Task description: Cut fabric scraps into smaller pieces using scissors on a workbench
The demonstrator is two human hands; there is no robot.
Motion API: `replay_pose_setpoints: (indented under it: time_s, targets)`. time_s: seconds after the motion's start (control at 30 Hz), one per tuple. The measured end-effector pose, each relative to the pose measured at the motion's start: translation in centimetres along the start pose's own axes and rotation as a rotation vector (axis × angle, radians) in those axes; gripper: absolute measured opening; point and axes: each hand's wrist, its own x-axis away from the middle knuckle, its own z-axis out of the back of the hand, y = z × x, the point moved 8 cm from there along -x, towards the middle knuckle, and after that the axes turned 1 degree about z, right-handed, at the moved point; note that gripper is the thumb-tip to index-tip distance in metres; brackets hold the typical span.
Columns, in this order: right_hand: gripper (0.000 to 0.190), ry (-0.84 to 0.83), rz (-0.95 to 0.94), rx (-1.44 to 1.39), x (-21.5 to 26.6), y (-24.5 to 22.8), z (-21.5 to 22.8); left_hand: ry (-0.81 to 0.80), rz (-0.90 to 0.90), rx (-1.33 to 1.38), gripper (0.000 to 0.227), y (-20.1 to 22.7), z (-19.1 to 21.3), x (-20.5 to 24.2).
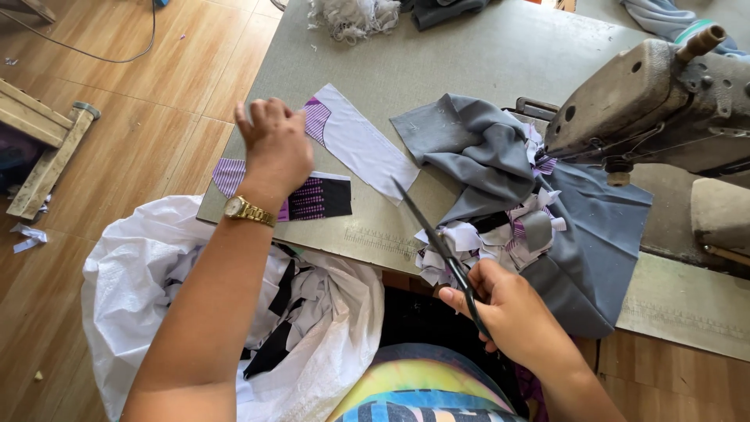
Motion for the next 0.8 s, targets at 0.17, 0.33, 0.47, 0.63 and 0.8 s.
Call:
replay_pose_setpoints:
  time_s: [0.17,0.33,0.47,0.63,0.8]
  targets:
    - [0.039,-0.020,0.089,-0.106,-0.8,-1.0,-0.5,0.174,-0.206,0.088,0.062,0.8,0.6,1.4]
    - [0.042,-0.071,0.091,-0.015,-2.6,-2.7,-0.9,0.069,-0.179,0.045,0.062,-0.5,-1.3,2.4]
    - [0.043,0.004,0.264,-0.006,-5.8,-4.7,0.1,0.317,-0.143,-0.046,0.051,-2.3,-3.0,4.0]
    - [0.041,0.081,0.328,-0.051,-6.1,-5.9,0.3,0.415,-0.162,0.063,0.044,-1.6,-1.8,5.9]
    - [0.035,-0.271,0.286,-0.692,-7.2,-1.7,-4.3,0.527,-0.235,0.216,0.018,-1.2,-0.5,8.2]
